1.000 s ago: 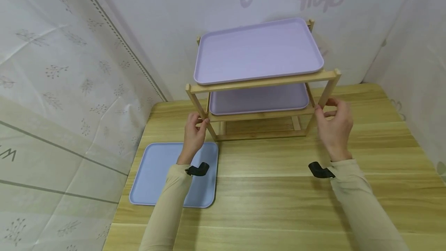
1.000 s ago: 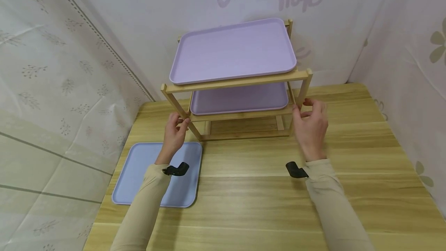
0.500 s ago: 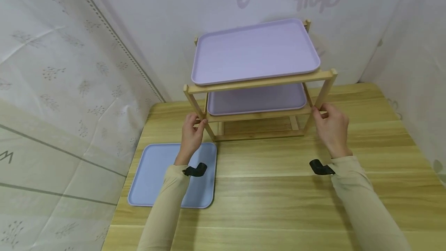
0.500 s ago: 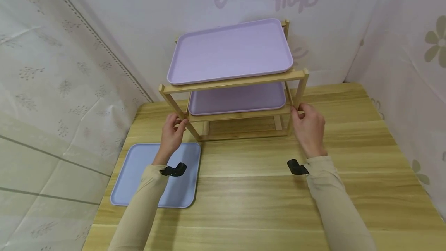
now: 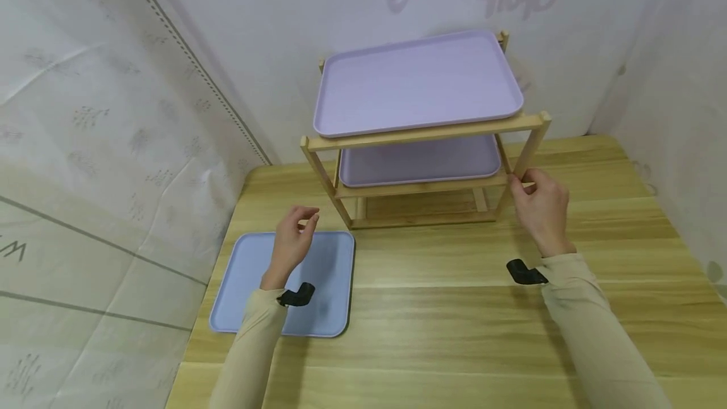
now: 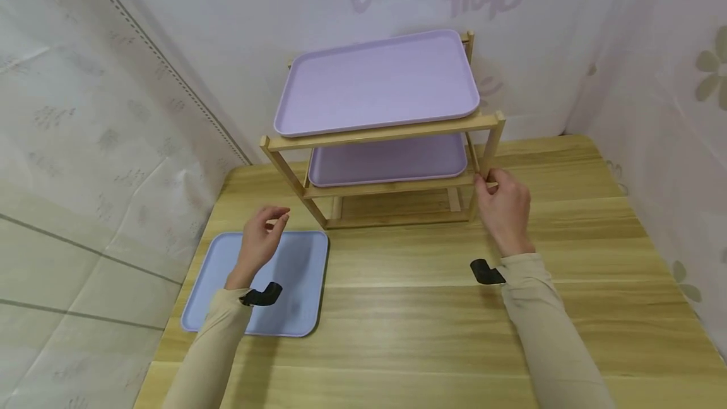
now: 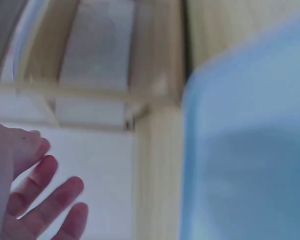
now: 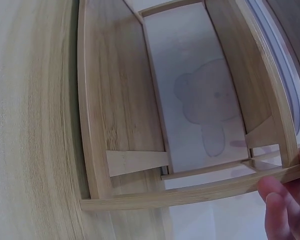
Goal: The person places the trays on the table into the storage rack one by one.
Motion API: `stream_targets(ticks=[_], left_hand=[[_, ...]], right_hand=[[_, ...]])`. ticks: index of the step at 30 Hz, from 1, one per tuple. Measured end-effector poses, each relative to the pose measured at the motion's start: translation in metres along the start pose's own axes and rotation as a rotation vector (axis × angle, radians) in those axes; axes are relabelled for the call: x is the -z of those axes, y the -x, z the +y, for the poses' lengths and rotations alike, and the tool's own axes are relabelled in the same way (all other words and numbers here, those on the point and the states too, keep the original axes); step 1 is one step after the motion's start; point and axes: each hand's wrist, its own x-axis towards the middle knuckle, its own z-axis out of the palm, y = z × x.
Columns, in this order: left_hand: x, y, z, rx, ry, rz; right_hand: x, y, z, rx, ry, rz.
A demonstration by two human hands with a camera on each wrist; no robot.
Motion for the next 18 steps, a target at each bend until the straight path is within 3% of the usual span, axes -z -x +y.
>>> stream_targets(ticks=[5,8,14,18], left_hand=[[0.029,0.031,-0.035,0.026,-0.213,0.068],[0.046,0.054,-0.055,0.113,-0.298,0.136],[0.076,0.100,-0.086,0.345,-0.328,0.207],[0.094,0.125,-0.102,0.463,-0.328,0.243]], right_hand=[[0.001,0.000,0.001,-0.003,-0.002,-0.004],[0.001,0.000,0.001,0.001,-0.002,-0.008],[0.002,-0.001,0.000,0.005,0.001,-0.015],[0.004,-0.002,-0.001,-0.010,0.008,-0.038]])
